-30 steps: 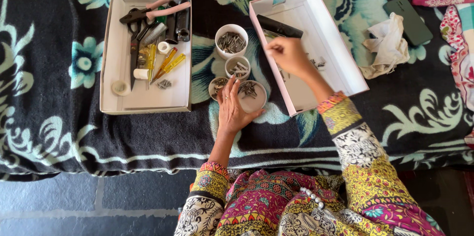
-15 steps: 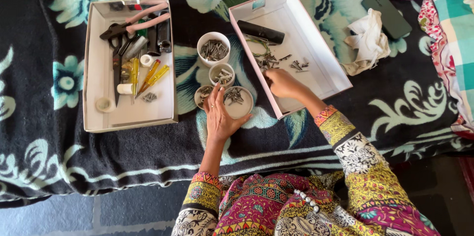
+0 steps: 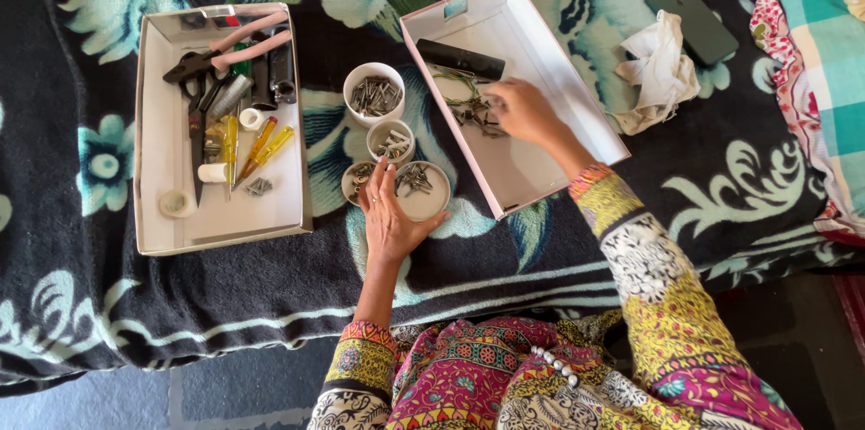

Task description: The person sorts small metal fasteners by hand, picking them up from a white tray and placing them into small white bowls. The person also handles a small metal piece between their fingers, appearing to inspect or adjust it before placing it into a bowl.

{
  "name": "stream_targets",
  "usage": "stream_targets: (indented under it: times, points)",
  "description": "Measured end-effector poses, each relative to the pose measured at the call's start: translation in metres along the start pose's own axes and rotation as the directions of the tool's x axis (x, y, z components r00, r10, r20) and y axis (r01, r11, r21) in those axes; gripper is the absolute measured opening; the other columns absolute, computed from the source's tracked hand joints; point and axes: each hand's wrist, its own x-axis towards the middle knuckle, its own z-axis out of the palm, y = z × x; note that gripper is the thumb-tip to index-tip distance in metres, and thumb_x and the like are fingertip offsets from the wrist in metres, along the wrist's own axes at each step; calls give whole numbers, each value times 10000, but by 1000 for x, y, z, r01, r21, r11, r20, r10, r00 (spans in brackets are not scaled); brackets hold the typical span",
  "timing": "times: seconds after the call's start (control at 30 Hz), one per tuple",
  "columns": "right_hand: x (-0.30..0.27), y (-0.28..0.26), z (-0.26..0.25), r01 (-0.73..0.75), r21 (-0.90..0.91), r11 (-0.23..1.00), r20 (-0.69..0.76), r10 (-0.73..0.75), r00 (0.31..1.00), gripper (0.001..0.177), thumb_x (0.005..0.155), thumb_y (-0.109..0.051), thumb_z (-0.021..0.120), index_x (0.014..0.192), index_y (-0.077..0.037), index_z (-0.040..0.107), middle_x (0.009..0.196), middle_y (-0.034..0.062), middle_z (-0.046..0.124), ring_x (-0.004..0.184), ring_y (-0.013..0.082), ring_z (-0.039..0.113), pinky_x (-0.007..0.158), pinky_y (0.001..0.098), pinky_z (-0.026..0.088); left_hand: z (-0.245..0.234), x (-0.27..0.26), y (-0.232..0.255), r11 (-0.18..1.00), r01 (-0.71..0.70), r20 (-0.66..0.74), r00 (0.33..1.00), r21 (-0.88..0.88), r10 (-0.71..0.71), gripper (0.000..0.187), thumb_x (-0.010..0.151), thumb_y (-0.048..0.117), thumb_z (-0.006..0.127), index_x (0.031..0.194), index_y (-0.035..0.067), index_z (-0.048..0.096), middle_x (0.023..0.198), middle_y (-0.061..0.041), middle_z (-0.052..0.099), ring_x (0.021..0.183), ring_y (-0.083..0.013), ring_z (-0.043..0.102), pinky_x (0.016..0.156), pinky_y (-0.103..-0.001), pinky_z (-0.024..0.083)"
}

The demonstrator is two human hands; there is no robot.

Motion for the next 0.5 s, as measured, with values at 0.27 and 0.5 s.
stream_targets:
  times: [0.27,0.5]
  points:
    - [-25,-13,9,384,-293,876,332,-283,900,711,975,-398,603,1586,-199,300,1687,101,165,1557,337,106,1225,565,174,3,0,-4,1000,-14,-8,1000,8,14,1245,631,576,944,1510,37,245,1548,-254,371,1436,-395,392,1179,-603,252]
    - [-67,-20,-50,106,-363,926,557,124,821,712,956,-416,622,1597,-447,314,1704,1,60,1534,324,-37,1220,575,38,4,-1,-6,1000,-7,5,1000,12,7,1245,618,587,937,1500,37,252,1547,-261,369,1437,-397,388,1176,-611,240]
